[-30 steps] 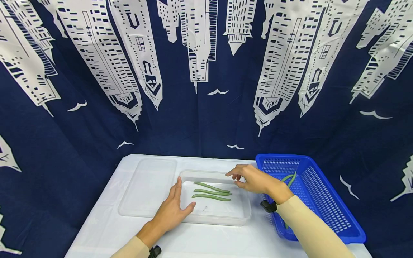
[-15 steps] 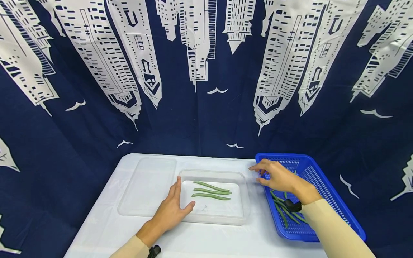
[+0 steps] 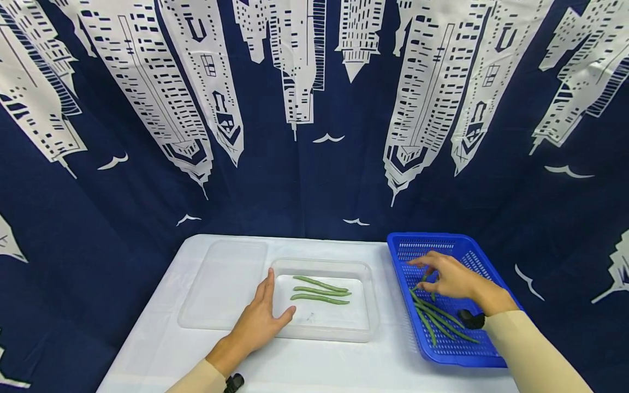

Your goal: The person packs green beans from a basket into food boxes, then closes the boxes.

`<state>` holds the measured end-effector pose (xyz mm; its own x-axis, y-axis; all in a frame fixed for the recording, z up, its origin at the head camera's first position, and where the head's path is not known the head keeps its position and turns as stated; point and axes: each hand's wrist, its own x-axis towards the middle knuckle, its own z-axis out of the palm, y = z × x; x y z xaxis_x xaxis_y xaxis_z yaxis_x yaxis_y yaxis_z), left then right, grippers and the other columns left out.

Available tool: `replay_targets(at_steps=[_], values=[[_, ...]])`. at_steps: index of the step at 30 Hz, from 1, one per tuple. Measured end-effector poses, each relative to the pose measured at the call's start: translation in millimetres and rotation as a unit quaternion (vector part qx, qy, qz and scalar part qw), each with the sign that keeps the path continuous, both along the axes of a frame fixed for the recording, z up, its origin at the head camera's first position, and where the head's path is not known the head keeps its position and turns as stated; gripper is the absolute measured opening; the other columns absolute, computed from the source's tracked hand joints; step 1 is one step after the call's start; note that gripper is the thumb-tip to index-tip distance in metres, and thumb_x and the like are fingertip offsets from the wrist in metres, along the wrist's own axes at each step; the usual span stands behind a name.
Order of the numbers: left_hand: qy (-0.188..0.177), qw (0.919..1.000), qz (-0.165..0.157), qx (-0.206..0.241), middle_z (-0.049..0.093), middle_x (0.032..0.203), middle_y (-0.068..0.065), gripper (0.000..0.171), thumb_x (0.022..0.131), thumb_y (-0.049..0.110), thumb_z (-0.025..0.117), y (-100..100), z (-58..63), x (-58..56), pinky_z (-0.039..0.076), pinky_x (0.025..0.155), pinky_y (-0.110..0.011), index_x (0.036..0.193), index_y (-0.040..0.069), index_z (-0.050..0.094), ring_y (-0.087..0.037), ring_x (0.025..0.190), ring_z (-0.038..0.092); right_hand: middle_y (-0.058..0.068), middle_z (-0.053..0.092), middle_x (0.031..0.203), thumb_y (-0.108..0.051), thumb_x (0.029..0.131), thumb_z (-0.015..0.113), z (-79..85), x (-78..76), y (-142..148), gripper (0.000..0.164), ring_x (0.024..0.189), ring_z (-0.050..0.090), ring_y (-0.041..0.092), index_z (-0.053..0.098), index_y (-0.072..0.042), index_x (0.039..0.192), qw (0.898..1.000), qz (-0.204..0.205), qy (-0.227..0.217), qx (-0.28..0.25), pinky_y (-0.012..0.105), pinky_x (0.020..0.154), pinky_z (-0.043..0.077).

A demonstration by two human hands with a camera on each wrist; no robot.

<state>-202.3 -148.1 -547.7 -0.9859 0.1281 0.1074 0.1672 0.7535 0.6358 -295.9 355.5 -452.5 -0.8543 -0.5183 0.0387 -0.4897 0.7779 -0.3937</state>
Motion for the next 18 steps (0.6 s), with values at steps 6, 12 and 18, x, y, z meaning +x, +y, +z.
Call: replay_targets(at_steps=[6,12,18], values=[[-0.004,1.0,0.002,0.001,0.034,0.188,-0.025,0.115,0.11,0.055,0.076,0,-0.2,-0.5,0.056,0.122,-0.071,0.188,0.007,0.008,-0.057,0.154,0.061,0.014,0.079,0.126,-0.03,0.091,0.101,-16.9,-0.5,15,0.067,0.105,0.079,0.024,0.077,-0.009,0.15,0.999,-0.004,-0.04,0.021,0.048,0.091,0.069],[-0.004,1.0,0.003,0.001,0.033,0.189,-0.026,0.115,0.11,0.054,0.077,0,-1.0,-0.7,0.055,0.123,-0.072,0.188,0.007,0.007,-0.058,0.155,0.06,0.008,0.076,0.116,-0.027,0.088,0.103,-31.8,-2.0,19,0.072,0.098,0.072,0.016,0.076,-0.004,0.15,0.997,0.028,-0.075,0.007,0.034,0.084,0.062],[-0.004,1.0,0.004,0.001,0.033,0.189,-0.025,0.115,0.11,0.054,0.077,0,-2.9,-1.2,0.054,0.125,-0.071,0.188,0.006,0.008,-0.057,0.157,0.059,0.006,0.071,0.105,-0.016,0.087,0.103,-46.7,-5.0,20,0.072,0.084,0.064,0.006,0.072,0.003,0.149,0.992,0.049,-0.112,-0.009,0.024,0.074,0.055]])
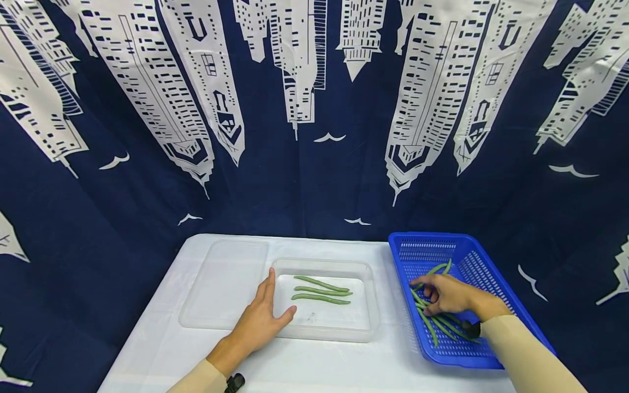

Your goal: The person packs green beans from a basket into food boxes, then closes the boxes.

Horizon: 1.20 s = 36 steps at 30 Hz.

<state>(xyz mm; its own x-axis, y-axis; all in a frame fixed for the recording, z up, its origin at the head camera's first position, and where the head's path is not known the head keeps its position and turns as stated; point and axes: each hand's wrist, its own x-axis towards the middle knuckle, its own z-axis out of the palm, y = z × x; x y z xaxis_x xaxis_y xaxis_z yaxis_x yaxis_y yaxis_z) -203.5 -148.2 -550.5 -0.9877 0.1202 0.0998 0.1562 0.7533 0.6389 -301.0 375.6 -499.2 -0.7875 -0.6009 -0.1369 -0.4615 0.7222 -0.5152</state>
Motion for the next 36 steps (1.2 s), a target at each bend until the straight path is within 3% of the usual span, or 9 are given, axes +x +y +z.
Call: replay_targets(at_steps=[9,18,26,36], values=[[-0.004,1.0,0.003,0.0,0.033,0.189,-0.025,0.114,0.111,0.052,0.077,1,0.3,0.8,0.054,0.126,-0.07,0.188,0.007,0.008,-0.056,0.16,0.057,0.004,0.068,0.098,0.003,0.09,0.091,-1.4,-0.3,-3,0.062,0.077,0.06,0.005,0.072,0.006,0.149,0.998,-0.012,-0.054,-0.008,0.023,0.07,0.053],[-0.007,1.0,0.003,0.004,0.032,0.189,-0.024,0.114,0.111,0.053,0.077,0,1.0,1.2,0.053,0.127,-0.069,0.188,0.007,0.007,-0.055,0.161,0.056,-0.001,0.064,0.092,0.02,0.086,0.066,-1.6,2.6,-1,0.058,0.074,0.05,0.003,0.078,0.004,0.141,0.999,-0.016,-0.039,-0.018,0.021,0.065,0.04],[-0.011,0.9999,0.005,0.006,0.032,0.189,-0.024,0.115,0.11,0.053,0.077,1,1.7,1.2,0.053,0.128,-0.069,0.189,0.008,0.007,-0.055,0.161,0.056,-0.001,0.068,0.094,0.018,0.087,0.072,-0.9,6.3,2,0.053,0.078,0.057,0.005,0.081,0.001,0.137,0.998,-0.05,-0.036,-0.002,0.021,0.068,0.047],[-0.016,0.9998,0.004,0.006,0.032,0.189,-0.025,0.115,0.11,0.054,0.076,1,4.0,2.5,0.053,0.127,-0.069,0.188,0.007,0.007,-0.057,0.159,0.057,-0.003,0.07,0.093,0.016,0.086,0.075,-2.3,12.8,4,0.039,0.084,0.058,0.004,0.083,-0.003,0.118,0.996,-0.074,0.039,-0.012,0.021,0.072,0.05]])
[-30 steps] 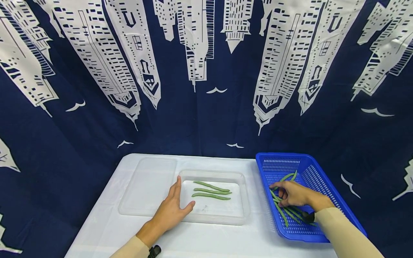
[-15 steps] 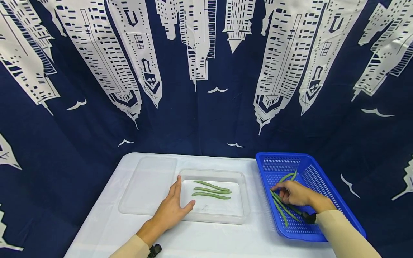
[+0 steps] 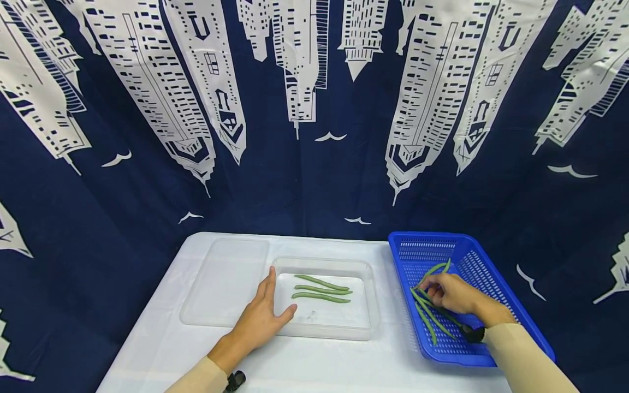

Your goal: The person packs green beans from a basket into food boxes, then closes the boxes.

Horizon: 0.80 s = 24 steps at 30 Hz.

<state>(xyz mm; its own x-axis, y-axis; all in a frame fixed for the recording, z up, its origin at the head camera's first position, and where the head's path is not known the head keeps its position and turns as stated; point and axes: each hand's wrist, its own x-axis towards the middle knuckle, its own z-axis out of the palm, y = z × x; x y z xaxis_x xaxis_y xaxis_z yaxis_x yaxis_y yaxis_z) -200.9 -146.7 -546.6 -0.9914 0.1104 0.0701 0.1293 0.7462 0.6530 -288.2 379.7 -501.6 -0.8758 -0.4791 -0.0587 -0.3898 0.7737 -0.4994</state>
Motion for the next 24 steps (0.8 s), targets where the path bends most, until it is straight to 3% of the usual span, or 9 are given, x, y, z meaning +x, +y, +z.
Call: replay_targets(at_steps=[5,11,17,24], values=[[0.004,1.0,-0.002,-0.003,0.034,0.188,-0.025,0.116,0.11,0.056,0.076,0,1.2,0.0,0.054,0.126,-0.069,0.188,0.007,0.007,-0.057,0.158,0.058,-0.005,0.073,0.099,0.015,0.09,0.076,1.9,0.8,-1,0.036,0.089,0.063,0.006,0.082,-0.009,0.117,0.999,-0.004,0.046,0.007,0.026,0.076,0.057],[0.008,1.0,-0.002,0.0,0.035,0.187,-0.026,0.115,0.109,0.054,0.078,0,2.3,1.0,0.054,0.125,-0.07,0.188,0.005,0.009,-0.057,0.157,0.059,0.002,0.078,0.104,0.012,0.093,0.082,5.5,-0.3,-3,0.031,0.093,0.067,0.005,0.081,-0.007,0.118,0.996,0.016,0.091,-0.007,0.032,0.08,0.063],[0.012,0.9999,-0.002,0.002,0.036,0.187,-0.027,0.115,0.109,0.052,0.079,-1,2.7,1.6,0.054,0.125,-0.07,0.188,0.004,0.01,-0.057,0.157,0.059,0.005,0.081,0.11,0.011,0.097,0.08,15.2,-0.6,-10,0.034,0.098,0.074,0.012,0.08,-0.005,0.127,0.996,0.011,0.086,-0.01,0.035,0.084,0.068],[0.018,0.9998,-0.005,0.0,0.036,0.186,-0.027,0.114,0.109,0.053,0.078,-2,2.2,1.3,0.056,0.124,-0.069,0.187,0.004,0.011,-0.056,0.155,0.061,0.014,0.082,0.112,0.014,0.103,0.069,27.2,-0.1,-21,0.042,0.093,0.078,0.021,0.075,-0.004,0.14,0.998,0.002,0.057,-0.037,0.026,0.072,0.063]])
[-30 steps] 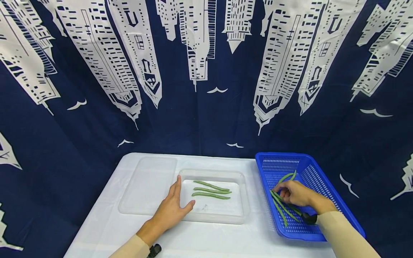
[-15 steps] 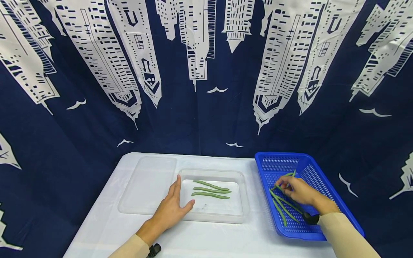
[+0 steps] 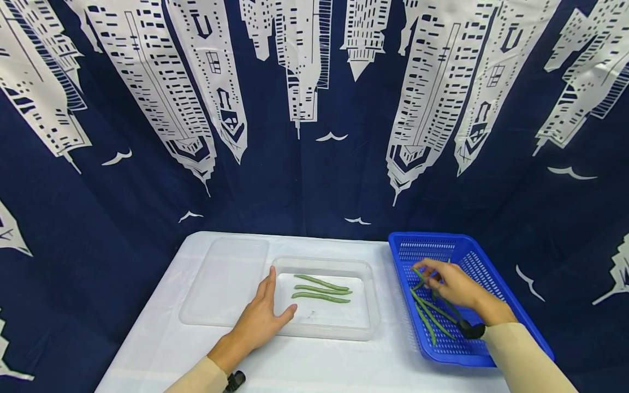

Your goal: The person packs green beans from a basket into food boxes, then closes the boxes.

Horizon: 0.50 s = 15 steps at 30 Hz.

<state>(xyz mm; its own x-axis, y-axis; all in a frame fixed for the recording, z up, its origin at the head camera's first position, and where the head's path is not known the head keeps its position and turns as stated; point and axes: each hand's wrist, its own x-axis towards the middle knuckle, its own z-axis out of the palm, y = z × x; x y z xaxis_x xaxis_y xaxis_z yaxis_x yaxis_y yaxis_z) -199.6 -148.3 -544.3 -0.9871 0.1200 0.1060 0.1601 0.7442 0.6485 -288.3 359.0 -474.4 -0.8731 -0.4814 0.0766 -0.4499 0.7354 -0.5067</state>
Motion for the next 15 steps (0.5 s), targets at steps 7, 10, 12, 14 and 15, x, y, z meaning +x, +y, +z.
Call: replay_targets(at_steps=[7,10,12,14,15], values=[[0.005,1.0,-0.001,0.002,0.037,0.186,-0.027,0.115,0.109,0.053,0.079,-1,-0.7,-0.3,0.056,0.124,-0.068,0.187,0.004,0.011,-0.056,0.155,0.061,0.002,0.076,0.104,0.018,0.103,0.068,8.7,0.9,-15,0.047,0.088,0.079,0.016,0.075,-0.006,0.143,0.999,0.007,0.054,-0.006,0.025,0.069,0.063],[0.004,1.0,-0.002,0.003,0.036,0.187,-0.027,0.115,0.109,0.054,0.079,-1,-1.4,-0.9,0.055,0.124,-0.069,0.188,0.004,0.01,-0.056,0.155,0.061,0.001,0.075,0.105,0.018,0.102,0.07,15.0,2.3,-23,0.049,0.092,0.079,0.018,0.076,-0.007,0.144,0.996,0.008,0.088,0.005,0.025,0.074,0.063],[0.003,1.0,-0.003,0.004,0.036,0.187,-0.027,0.115,0.109,0.054,0.078,-1,-1.8,-1.3,0.055,0.125,-0.069,0.188,0.005,0.01,-0.056,0.156,0.06,0.003,0.074,0.106,0.016,0.103,0.071,19.2,3.6,-28,0.048,0.093,0.077,0.017,0.076,-0.007,0.144,0.995,0.007,0.102,0.008,0.027,0.075,0.063],[0.003,1.0,-0.003,0.003,0.035,0.187,-0.027,0.115,0.109,0.054,0.078,-1,-2.4,-1.6,0.055,0.125,-0.068,0.188,0.005,0.009,-0.056,0.156,0.06,0.004,0.074,0.107,0.014,0.104,0.072,24.0,5.1,-33,0.047,0.094,0.075,0.015,0.076,-0.009,0.145,0.994,0.004,0.109,0.01,0.027,0.076,0.062],[0.003,1.0,-0.003,0.004,0.035,0.187,-0.027,0.115,0.109,0.054,0.078,-1,-2.8,-1.9,0.054,0.126,-0.068,0.188,0.005,0.009,-0.056,0.157,0.059,0.005,0.074,0.108,0.014,0.104,0.072,26.1,5.9,-36,0.048,0.094,0.074,0.014,0.076,-0.009,0.146,0.994,0.002,0.109,0.009,0.026,0.075,0.061]])
